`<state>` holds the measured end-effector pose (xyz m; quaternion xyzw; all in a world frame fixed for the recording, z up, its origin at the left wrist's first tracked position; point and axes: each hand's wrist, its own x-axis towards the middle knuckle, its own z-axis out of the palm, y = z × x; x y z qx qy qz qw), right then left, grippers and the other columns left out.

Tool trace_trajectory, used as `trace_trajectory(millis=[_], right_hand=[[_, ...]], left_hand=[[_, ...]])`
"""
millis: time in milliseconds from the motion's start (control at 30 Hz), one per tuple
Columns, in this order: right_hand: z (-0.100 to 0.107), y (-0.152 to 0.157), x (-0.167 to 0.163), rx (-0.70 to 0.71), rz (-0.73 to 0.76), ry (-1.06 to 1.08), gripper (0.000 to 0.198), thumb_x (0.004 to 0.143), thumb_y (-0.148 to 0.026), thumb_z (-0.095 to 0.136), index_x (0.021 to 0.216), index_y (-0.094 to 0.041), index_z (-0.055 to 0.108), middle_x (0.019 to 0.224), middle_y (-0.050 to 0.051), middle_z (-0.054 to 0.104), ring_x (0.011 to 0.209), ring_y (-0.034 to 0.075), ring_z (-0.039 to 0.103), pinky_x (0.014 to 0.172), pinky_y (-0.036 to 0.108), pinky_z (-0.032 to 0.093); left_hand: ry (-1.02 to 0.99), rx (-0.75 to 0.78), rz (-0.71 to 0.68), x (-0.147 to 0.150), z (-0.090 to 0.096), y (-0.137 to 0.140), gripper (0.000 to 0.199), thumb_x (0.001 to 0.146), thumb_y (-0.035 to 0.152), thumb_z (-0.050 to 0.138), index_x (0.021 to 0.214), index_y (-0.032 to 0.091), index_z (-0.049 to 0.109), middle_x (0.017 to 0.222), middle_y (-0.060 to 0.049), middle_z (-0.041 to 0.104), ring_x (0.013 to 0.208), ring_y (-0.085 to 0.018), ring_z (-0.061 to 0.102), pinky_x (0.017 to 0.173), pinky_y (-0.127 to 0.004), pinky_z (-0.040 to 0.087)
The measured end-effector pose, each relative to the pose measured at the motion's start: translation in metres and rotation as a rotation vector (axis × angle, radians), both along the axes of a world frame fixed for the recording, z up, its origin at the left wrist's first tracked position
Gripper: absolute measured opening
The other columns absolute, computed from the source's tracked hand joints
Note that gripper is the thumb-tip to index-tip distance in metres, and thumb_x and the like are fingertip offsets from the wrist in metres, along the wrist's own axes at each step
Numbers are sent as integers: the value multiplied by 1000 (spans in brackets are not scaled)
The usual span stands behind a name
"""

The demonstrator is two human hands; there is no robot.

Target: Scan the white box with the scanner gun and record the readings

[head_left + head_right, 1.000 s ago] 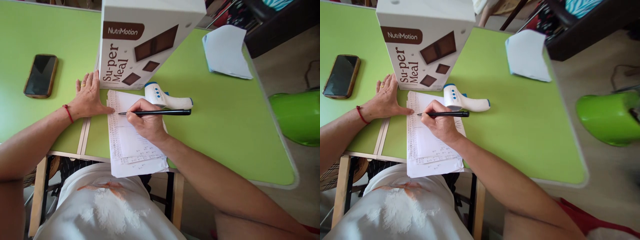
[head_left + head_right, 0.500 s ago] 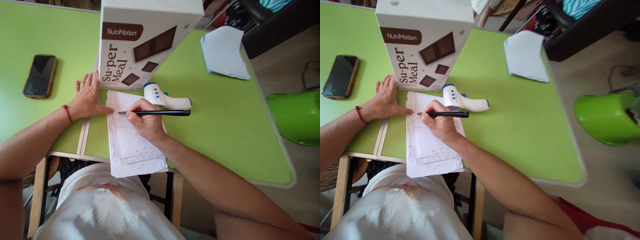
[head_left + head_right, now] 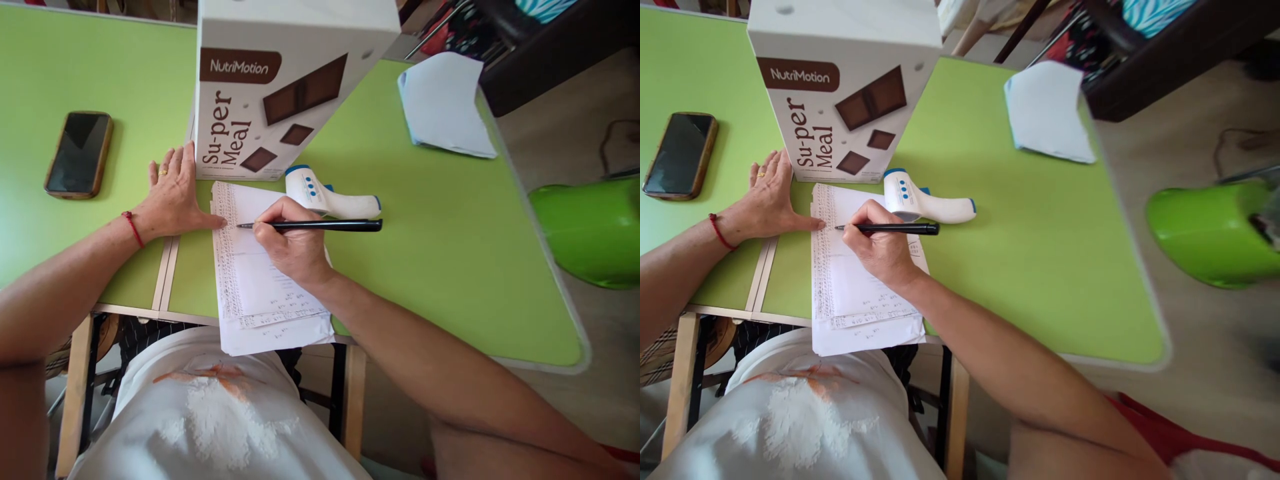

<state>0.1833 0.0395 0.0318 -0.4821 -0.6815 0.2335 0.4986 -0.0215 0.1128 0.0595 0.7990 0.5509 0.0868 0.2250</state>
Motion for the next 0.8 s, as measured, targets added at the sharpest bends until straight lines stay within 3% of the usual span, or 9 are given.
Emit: trace_trajectory(millis=[567,800], right_hand=[[-1,2,0,57,-29,21,15,75,-16,55,64,-24,47,55,-6,51,51,11,45,52,27,36],[-1,2,1,2,-24,-26,14,75,-19,54,64,-24,48,55,-6,52,52,11,45,52,27,37]], left_hand=[[11,-11,-2,0,-1,2,142,57,60,86,161,4,8,168,-29,5,155,-50,-2,122,-64,-6],[27,-18,9,1,2,0,142,57,59,85,161,2,7,168,-29,6,155,-48,-1,123,-63,-5]])
